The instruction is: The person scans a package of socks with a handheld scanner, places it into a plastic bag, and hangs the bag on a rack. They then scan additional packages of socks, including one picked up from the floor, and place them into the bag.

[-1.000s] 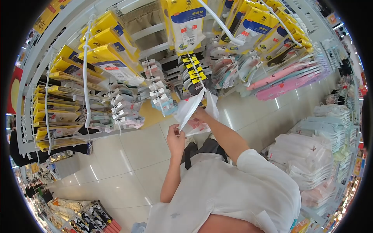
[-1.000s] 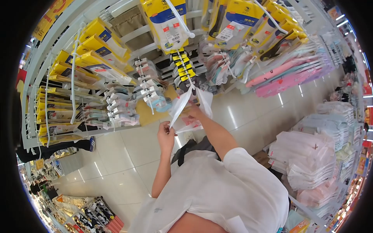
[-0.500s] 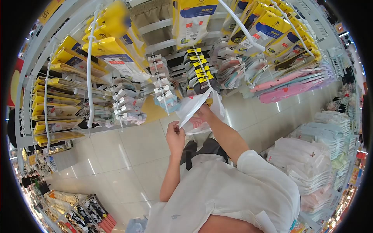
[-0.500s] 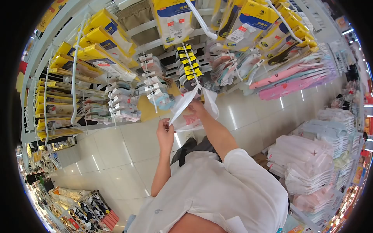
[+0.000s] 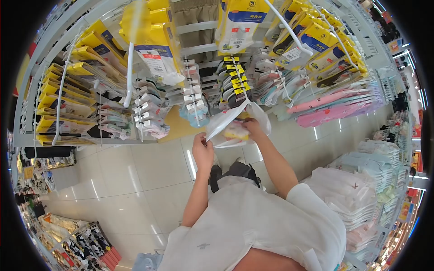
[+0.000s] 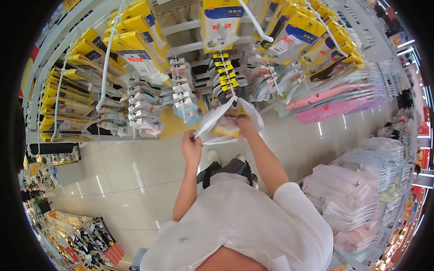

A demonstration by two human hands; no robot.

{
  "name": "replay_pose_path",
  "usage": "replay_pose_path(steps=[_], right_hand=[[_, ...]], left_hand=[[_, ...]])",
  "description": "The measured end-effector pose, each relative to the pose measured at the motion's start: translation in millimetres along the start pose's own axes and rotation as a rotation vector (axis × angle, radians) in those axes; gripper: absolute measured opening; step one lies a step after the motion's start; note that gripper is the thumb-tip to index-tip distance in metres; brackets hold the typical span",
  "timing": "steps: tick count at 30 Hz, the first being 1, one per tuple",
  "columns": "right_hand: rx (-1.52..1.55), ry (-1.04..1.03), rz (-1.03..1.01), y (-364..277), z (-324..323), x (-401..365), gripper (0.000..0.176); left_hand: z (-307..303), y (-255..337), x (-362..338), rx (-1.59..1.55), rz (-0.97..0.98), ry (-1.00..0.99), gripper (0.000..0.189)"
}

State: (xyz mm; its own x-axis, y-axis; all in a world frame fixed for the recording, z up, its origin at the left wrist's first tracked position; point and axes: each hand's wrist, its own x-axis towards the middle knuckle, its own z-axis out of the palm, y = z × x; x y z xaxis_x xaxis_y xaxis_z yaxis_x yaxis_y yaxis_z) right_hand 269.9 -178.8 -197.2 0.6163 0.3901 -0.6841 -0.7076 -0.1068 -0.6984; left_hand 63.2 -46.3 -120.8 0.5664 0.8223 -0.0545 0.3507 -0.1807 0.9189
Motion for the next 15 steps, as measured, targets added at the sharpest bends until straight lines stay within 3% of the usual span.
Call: replay_pose_path(steps=[2, 5, 8, 9, 11, 15], right_hand=[[-0.170, -0.019, -0.061, -16, 8, -48, 0.055], [-0.175, -0.050, 0.026, -42, 14, -112, 0.058], [-0.406, -0.255, -0.021, -52, -2, -148, 0.061], [-0.337, -0.279, -0.040, -50, -5, -160, 0.056], [-0.386, -0.260, -0.142, -50, -7, -180, 0.053], [-0.374, -0.221, -0.224, -54, -12, -202, 0.049]], left_hand=[[1, -2, 3, -0.016, -0.010, -0.004, 0.025], [1, 0, 5, -0.010, 0.010, 0.009, 0.023], [-1, 10, 2, 0.052, 0.018, -0.003, 0.024], [-2, 12, 0, 0.037, -0.001, -0.020, 0.024], [-3, 16, -5, 0.011, -0.039, -0.058, 0.026], [-1, 24, -19, -0.159, 0.103, 0.074, 0.028]])
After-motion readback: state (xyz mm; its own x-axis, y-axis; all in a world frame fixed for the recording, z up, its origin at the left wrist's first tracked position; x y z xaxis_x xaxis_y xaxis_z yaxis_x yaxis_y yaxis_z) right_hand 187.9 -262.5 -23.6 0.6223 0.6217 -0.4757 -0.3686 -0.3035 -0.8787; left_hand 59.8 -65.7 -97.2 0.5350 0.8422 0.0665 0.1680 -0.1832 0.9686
